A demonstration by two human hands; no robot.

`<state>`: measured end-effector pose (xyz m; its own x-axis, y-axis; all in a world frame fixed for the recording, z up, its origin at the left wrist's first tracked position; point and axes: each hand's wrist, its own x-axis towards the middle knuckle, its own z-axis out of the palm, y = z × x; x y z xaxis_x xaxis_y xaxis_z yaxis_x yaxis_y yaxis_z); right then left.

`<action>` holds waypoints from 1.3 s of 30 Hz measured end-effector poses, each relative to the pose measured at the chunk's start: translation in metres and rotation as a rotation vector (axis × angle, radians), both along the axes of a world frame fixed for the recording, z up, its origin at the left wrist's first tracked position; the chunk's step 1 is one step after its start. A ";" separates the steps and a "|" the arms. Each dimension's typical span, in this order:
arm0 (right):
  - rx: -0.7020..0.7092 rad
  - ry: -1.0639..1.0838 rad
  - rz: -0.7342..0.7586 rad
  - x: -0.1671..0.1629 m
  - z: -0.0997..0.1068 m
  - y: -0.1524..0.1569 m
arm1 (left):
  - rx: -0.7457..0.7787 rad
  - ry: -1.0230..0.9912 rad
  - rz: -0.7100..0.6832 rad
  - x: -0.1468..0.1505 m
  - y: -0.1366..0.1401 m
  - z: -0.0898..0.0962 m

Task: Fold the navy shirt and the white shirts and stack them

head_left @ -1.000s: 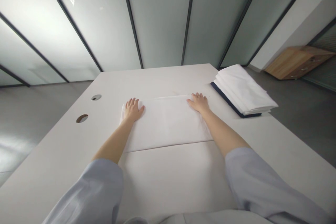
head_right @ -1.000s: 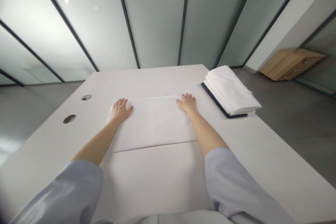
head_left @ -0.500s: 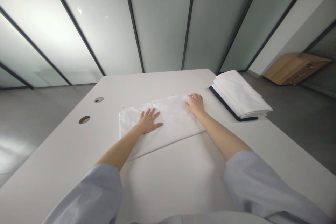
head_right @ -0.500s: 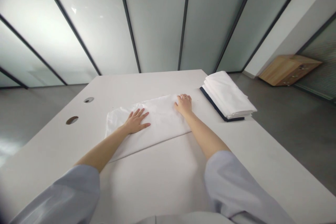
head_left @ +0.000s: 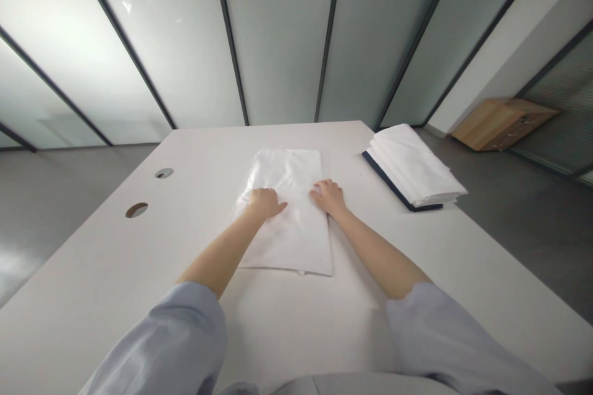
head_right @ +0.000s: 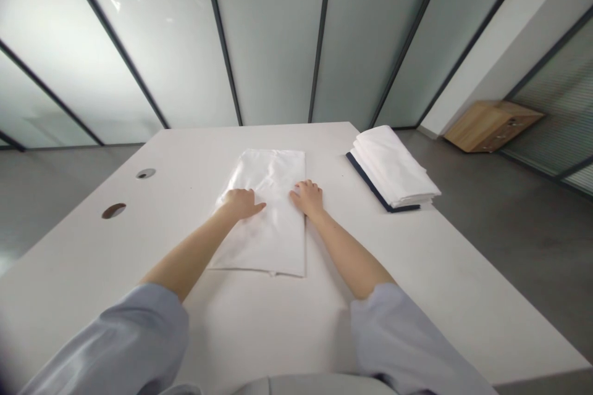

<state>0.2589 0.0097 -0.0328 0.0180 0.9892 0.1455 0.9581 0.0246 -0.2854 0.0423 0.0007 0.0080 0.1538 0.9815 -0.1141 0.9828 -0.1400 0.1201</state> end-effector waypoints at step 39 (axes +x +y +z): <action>-0.257 1.078 -0.202 0.021 0.002 0.008 | -0.162 -1.296 0.426 -0.063 0.008 -0.028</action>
